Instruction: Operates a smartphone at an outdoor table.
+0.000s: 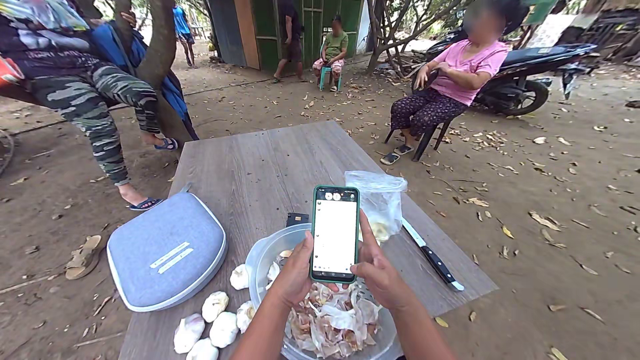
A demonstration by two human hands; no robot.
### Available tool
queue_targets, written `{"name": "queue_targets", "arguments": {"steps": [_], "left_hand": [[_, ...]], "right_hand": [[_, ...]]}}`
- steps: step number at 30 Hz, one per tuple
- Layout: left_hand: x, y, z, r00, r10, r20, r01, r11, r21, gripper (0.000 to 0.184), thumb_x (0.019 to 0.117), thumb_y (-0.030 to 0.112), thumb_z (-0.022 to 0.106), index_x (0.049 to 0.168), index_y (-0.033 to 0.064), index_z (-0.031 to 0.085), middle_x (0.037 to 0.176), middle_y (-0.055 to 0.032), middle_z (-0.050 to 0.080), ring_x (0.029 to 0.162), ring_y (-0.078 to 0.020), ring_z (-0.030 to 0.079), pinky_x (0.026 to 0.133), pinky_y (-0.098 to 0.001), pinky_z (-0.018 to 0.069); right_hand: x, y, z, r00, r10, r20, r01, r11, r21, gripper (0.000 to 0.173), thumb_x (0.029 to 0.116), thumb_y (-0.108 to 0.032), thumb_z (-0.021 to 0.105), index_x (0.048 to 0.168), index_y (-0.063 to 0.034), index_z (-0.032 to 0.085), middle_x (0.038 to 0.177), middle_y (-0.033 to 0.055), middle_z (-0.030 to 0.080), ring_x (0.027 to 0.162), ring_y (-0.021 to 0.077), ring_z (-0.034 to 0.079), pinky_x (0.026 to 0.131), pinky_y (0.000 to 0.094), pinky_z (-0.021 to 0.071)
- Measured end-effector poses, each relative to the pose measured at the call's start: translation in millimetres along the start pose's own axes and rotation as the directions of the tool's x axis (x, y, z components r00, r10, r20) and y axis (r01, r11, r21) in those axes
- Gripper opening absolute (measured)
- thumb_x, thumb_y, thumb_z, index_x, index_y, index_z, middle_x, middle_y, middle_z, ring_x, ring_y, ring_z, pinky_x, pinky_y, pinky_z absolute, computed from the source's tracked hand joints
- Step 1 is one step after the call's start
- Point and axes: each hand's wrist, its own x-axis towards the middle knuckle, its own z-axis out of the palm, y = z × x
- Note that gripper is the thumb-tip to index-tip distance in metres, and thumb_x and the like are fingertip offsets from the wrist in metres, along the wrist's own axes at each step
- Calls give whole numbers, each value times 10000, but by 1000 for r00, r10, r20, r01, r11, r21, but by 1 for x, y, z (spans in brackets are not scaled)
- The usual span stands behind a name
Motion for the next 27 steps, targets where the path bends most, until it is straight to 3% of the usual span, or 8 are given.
{"name": "queue_targets", "arguments": {"steps": [10, 12, 14, 16, 27], "left_hand": [[-1, 1, 1, 1000, 5, 4, -5, 1000, 22, 523, 1096, 354, 99, 1322, 49, 458, 1102, -129, 719, 892, -231, 746, 634, -344, 636], [-1, 0, 1, 1000, 6, 9, -6, 1000, 29, 526, 1095, 355, 108, 1323, 42, 463, 1103, -129, 721, 895, -231, 747, 642, -349, 638], [-1, 0, 0, 1000, 10, 22, -11, 999, 39, 516, 1088, 347, 113, 1312, 40, 463, 1101, -120, 726, 901, -229, 749, 651, -356, 642], [-1, -1, 0, 999, 13, 30, -14, 999, 39, 515, 1090, 344, 112, 1307, 38, 465, 1102, -122, 727, 902, -235, 751, 653, -362, 643], [-1, -1, 0, 999, 20, 47, -22, 999, 38, 501, 1086, 355, 140, 1295, 48, 475, 1103, -118, 730, 901, -235, 752, 651, -360, 643]], "right_hand": [[0, 1, 2, 999, -3, -41, 2, 1000, -28, 1076, 804, -58, 560, 1622, -230, -118, 1259, 87, 666, 1026, 214, 729, 705, 380, 648], [-2, 1, 2, 998, 18, -54, -20, 999, -32, 1011, 807, -62, 544, 1623, -148, -45, 1251, 76, 666, 1018, 193, 727, 715, 366, 646], [-3, 0, 3, 996, 29, -81, -32, 999, -38, 807, 817, -76, 540, 1546, -50, 195, 1194, 47, 692, 983, 166, 731, 699, 340, 642], [-4, 0, 3, 996, 26, -80, -29, 999, -33, 662, 831, -78, 537, 1459, -39, 331, 1158, 34, 709, 967, 157, 734, 690, 331, 640], [-4, 0, 3, 996, 17, -83, -19, 1000, -22, 598, 830, -78, 539, 1402, -61, 368, 1141, 27, 717, 960, 149, 737, 687, 322, 637]]}}
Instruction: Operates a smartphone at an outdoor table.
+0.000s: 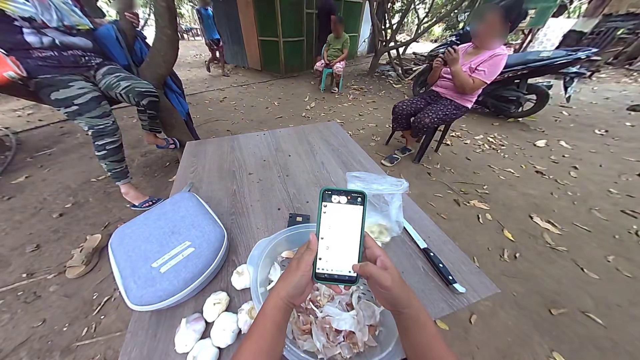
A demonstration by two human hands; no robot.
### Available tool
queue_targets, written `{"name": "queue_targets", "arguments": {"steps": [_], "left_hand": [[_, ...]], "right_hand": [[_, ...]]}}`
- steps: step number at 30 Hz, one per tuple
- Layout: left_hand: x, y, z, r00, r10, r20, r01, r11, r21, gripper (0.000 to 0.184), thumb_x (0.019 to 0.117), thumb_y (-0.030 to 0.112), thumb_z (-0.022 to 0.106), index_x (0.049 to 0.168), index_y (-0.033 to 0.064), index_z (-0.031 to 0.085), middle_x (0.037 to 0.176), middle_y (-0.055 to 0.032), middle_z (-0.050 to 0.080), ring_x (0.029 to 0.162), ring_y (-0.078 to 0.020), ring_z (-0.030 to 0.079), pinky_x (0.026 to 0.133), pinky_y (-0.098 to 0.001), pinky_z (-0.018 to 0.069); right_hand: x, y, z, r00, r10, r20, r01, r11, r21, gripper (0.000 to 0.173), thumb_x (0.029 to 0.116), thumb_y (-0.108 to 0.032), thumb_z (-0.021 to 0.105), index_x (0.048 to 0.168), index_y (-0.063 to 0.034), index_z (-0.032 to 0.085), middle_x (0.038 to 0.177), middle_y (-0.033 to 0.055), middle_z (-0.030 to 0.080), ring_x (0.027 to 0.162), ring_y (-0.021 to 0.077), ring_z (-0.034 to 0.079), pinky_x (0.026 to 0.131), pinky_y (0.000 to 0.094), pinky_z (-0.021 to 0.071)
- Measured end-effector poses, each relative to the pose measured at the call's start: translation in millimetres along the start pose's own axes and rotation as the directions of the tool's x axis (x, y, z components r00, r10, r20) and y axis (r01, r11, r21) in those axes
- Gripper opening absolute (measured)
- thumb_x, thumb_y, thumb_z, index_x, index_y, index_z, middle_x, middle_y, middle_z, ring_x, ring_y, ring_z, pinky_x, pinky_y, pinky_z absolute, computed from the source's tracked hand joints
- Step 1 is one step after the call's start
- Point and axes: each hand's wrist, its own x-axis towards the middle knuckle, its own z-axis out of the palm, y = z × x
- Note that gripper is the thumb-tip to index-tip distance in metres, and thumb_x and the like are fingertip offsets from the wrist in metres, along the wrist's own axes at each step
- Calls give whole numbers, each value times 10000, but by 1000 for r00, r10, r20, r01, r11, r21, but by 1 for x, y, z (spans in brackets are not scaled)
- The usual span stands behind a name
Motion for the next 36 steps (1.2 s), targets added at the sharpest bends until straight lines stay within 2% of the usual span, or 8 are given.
{"name": "queue_targets", "arguments": {"steps": [17, 24, 28, 32, 36], "left_hand": [[0, 0, 0, 1000, -4, -1, 4, 1000, 16, 510, 1083, 379, 154, 1320, 41, 452, 1119, -121, 723, 909, -238, 750, 660, -366, 644], [0, -1, 0, 1000, -2, 5, 2, 1000, 10, 515, 1087, 378, 147, 1318, 40, 459, 1118, -124, 723, 914, -240, 750, 662, -364, 644], [0, 0, 0, 1000, -4, 3, 4, 1000, 9, 503, 1085, 368, 153, 1309, 41, 464, 1117, -121, 725, 915, -238, 750, 662, -365, 643], [0, 0, 0, 1000, -9, 2, 9, 1000, 13, 502, 1085, 372, 157, 1310, 45, 464, 1122, -121, 724, 926, -239, 749, 667, -371, 644], [1, -1, -1, 999, 0, 34, 0, 1000, 21, 498, 1086, 379, 166, 1309, 47, 463, 1128, -112, 724, 931, -233, 749, 675, -368, 646]], "right_hand": [[0, 0, -1, 1000, 0, 4, 0, 1000, -4, 580, 840, -93, 543, 1394, -58, 375, 1138, 34, 715, 961, 157, 736, 680, 331, 639], [0, -1, 1, 999, 26, -30, -26, 1000, 0, 465, 927, -130, 482, 1383, -74, 406, 1131, 46, 724, 936, 156, 741, 667, 306, 633], [0, -1, 1, 999, 29, -46, -29, 1000, 3, 456, 940, -131, 457, 1389, -68, 413, 1141, 58, 722, 960, 156, 736, 707, 309, 631], [0, -1, 1, 999, 25, -42, -25, 1000, 10, 456, 951, -139, 448, 1399, -69, 409, 1149, 59, 721, 958, 158, 738, 687, 307, 633], [0, -2, 4, 996, 28, -80, -27, 1000, 10, 371, 1051, -225, 388, 1380, -69, 455, 1127, 63, 737, 946, 157, 746, 690, 301, 638]]}}
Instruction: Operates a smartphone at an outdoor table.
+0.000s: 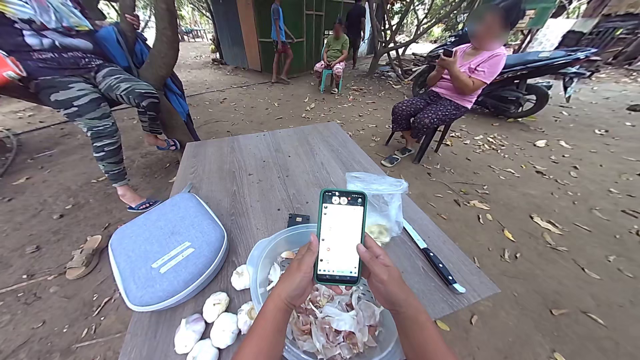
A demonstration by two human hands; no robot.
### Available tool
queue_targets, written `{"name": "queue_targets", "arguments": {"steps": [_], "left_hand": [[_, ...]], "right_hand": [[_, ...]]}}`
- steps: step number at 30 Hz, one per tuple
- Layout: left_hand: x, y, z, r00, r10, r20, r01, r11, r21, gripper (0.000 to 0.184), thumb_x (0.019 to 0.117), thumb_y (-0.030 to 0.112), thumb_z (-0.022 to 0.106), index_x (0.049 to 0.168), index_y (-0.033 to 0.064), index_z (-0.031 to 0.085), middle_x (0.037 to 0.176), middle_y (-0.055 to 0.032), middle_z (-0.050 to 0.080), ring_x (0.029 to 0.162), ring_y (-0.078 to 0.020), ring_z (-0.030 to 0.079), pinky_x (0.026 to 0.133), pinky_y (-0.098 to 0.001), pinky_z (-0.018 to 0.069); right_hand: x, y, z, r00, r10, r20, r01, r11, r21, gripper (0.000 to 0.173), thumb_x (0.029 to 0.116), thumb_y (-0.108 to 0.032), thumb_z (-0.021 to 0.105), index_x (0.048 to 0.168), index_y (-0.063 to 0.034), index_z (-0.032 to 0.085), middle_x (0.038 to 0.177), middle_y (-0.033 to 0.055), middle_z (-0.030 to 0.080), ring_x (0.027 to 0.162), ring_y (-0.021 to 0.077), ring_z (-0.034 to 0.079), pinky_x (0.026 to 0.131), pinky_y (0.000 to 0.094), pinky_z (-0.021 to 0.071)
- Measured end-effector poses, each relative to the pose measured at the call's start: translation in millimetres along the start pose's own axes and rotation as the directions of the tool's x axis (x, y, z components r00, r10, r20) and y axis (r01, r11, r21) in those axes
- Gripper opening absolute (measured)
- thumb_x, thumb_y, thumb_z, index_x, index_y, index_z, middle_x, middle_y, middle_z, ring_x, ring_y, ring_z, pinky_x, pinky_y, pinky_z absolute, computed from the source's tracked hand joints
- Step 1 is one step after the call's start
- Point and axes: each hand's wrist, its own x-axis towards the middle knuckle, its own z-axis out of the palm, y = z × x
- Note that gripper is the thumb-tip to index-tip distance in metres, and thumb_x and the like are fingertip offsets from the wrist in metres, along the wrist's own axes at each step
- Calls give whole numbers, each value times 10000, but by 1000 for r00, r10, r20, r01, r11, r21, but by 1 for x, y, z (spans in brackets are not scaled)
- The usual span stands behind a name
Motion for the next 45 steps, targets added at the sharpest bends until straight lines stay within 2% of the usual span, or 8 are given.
{"name": "queue_targets", "arguments": {"steps": [2, 6, 8, 10, 14, 26, 32, 45], "left_hand": [[0, 0, -1, 1000, 2, 8, -2, 1000, 8, 492, 1087, 383, 180, 1313, 49, 460, 1128, -107, 723, 933, -228, 748, 683, -367, 646], [-1, 1, 3, 999, -11, -44, 12, 999, 30, 494, 1088, 340, 130, 1307, 41, 458, 1096, -98, 726, 905, -217, 748, 660, -356, 642], [-1, 1, 2, 999, -13, -36, 14, 999, 34, 500, 1088, 341, 120, 1322, 40, 445, 1111, -102, 721, 918, -220, 746, 669, -356, 642], [0, 0, 1, 1000, -8, -23, 8, 1000, 27, 496, 1088, 347, 131, 1317, 43, 449, 1120, -107, 724, 925, -226, 748, 674, -362, 644], [0, -1, 1, 1000, -8, -15, 9, 1000, 28, 499, 1088, 340, 126, 1322, 43, 452, 1125, -106, 723, 930, -224, 747, 685, -364, 645], [0, 0, 0, 999, -9, -31, 10, 999, 31, 505, 1092, 341, 119, 1320, 49, 462, 1113, -103, 726, 919, -218, 747, 666, -349, 642], [0, 0, 1, 999, -5, -35, 6, 999, 31, 508, 1091, 340, 115, 1320, 47, 462, 1108, -103, 727, 914, -217, 747, 663, -349, 641], [-1, -1, 0, 1000, 8, -26, -7, 999, 40, 498, 1093, 353, 143, 1312, 48, 470, 1113, -95, 727, 919, -210, 746, 669, -348, 642]], "right_hand": [[0, -2, 3, 1000, 7, -16, -7, 1000, 1, 330, 1034, -135, 425, 1352, -52, 464, 1094, 64, 742, 923, 158, 749, 691, 305, 641], [0, -2, 1, 999, -11, 40, 12, 999, -33, 551, 851, -26, 598, 1367, -31, 402, 1104, 45, 732, 931, 149, 744, 708, 311, 641], [0, -1, -1, 998, -20, 56, 21, 999, -29, 543, 888, -114, 621, 1375, -37, 392, 1117, 36, 728, 932, 148, 743, 696, 311, 640], [0, -1, 0, 999, -13, 34, 14, 1000, -20, 437, 974, -182, 536, 1371, -48, 414, 1115, 38, 730, 929, 151, 745, 683, 309, 642], [0, -3, 3, 1000, 19, -23, -19, 1000, -11, 338, 1053, -143, 394, 1371, -42, 453, 1112, 68, 734, 951, 165, 744, 742, 321, 643], [0, -1, -1, 998, -7, 62, 8, 1000, -9, 448, 954, -55, 537, 1382, -24, 410, 1135, 65, 725, 974, 165, 738, 774, 328, 640], [0, -2, 0, 998, 0, 62, 1, 1000, -10, 492, 902, -3, 557, 1370, -27, 407, 1123, 68, 728, 951, 175, 744, 724, 334, 645], [-1, -3, 0, 997, 6, 72, -5, 1000, -13, 506, 885, 11, 575, 1359, -29, 403, 1116, 75, 730, 927, 183, 749, 689, 330, 646]]}}
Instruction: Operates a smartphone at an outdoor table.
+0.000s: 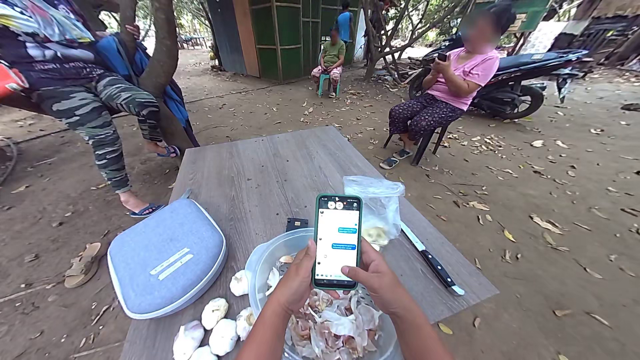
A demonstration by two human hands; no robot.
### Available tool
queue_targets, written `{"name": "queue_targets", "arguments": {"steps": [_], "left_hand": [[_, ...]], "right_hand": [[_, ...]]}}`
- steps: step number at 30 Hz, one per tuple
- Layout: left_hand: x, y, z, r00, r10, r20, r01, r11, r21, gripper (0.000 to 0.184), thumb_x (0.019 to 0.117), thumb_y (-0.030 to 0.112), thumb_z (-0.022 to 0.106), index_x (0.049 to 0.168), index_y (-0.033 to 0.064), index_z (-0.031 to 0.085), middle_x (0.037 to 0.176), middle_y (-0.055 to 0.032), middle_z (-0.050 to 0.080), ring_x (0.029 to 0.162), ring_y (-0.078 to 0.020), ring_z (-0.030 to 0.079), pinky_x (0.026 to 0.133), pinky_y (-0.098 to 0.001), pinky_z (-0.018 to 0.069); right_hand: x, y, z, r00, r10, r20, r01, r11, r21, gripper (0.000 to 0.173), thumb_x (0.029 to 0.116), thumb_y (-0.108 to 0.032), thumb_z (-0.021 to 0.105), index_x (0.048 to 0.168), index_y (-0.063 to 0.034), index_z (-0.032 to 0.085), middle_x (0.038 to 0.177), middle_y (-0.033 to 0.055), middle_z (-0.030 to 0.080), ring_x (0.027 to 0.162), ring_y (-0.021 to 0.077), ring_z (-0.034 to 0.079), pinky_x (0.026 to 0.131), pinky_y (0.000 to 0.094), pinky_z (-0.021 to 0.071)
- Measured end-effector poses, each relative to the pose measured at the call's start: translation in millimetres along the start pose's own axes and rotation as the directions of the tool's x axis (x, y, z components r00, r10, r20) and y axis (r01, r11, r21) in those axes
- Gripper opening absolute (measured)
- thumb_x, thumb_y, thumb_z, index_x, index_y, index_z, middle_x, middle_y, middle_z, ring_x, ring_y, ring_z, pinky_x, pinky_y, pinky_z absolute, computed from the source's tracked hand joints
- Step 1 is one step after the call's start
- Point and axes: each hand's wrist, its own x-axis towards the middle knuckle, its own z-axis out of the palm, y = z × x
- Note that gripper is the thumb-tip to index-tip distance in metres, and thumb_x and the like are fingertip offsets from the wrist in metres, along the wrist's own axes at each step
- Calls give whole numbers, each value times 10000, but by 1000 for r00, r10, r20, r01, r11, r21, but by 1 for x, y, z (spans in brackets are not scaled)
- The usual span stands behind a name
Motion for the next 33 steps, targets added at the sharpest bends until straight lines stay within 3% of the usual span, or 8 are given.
{"name": "queue_targets", "arguments": {"steps": [16, 18, 20, 23, 26, 29, 31, 33], "left_hand": [[0, 0, 0, 1000, -6, 0, 6, 1000, -1, 494, 1087, 369, 168, 1321, 52, 465, 1114, -102, 726, 910, -214, 747, 659, -344, 641], [0, 1, 0, 1000, -17, -16, 17, 1000, 8, 485, 1091, 348, 166, 1319, 49, 472, 1111, -101, 727, 912, -213, 747, 668, -347, 641], [0, 2, 0, 999, -37, -24, 38, 997, 64, 463, 1101, 319, 175, 1322, 49, 479, 1111, -87, 727, 926, -201, 744, 687, -348, 642], [0, 3, 1, 995, -104, -6, 103, 967, 235, 438, 1104, 310, 227, 1309, 55, 517, 1082, -54, 726, 901, -161, 738, 670, -331, 636], [-1, 4, 3, 982, -183, 38, 152, 901, 406, 423, 1104, 317, 274, 1300, 59, 546, 1083, -36, 687, 909, -121, 711, 692, -320, 619], [0, 4, 3, 974, -222, 35, 188, 890, 415, 420, 1108, 319, 270, 1307, 64, 539, 1087, -42, 689, 905, -126, 716, 669, -318, 620], [-1, 5, 4, 975, -222, 4, 206, 910, 359, 421, 1109, 314, 255, 1322, 72, 526, 1074, -41, 705, 887, -136, 727, 647, -317, 624], [-1, 7, 5, 977, -212, -14, 207, 937, 283, 424, 1114, 312, 228, 1330, 80, 510, 1064, -43, 719, 881, -147, 734, 652, -318, 627]], "right_hand": [[1, 1, 0, 1000, 26, 16, -26, 999, 24, 631, 804, 42, 629, 1374, -34, 370, 1133, 93, 726, 925, 207, 752, 672, 343, 647], [1, 2, 0, 1000, -2, 4, 2, 1000, 1, 633, 835, -58, 687, 1382, -6, 371, 1156, 89, 716, 982, 185, 738, 774, 330, 638], [2, 6, -2, 992, -101, -73, 92, 988, -120, 622, 919, -269, 686, 1382, 40, 410, 1169, 57, 705, 1052, 127, 706, 925, 309, 596], [6, 11, -9, 910, -211, -356, 160, 973, -168, 489, 993, -437, 493, 1242, -25, 580, 1047, 18, 725, 985, 105, 700, 895, 312, 580], [8, 4, -5, 794, -155, -588, 144, 987, -66, 488, 1101, -338, 226, 1124, -36, 608, 943, 33, 741, 894, 100, 720, 821, 294, 598], [10, 3, -3, 767, -162, -621, 160, 985, -59, 371, 1112, -184, 324, 1022, -26, 647, 868, 41, 734, 825, 100, 721, 772, 283, 606], [8, 5, -3, 825, -180, -535, 177, 983, -59, 216, 1055, -78, 437, 1138, 3, 620, 924, 57, 741, 852, 110, 732, 798, 285, 617], [7, 6, -3, 880, -182, -439, 183, 982, -39, 296, 986, -86, 516, 1261, 15, 553, 1007, 77, 745, 905, 131, 740, 834, 296, 620]]}}
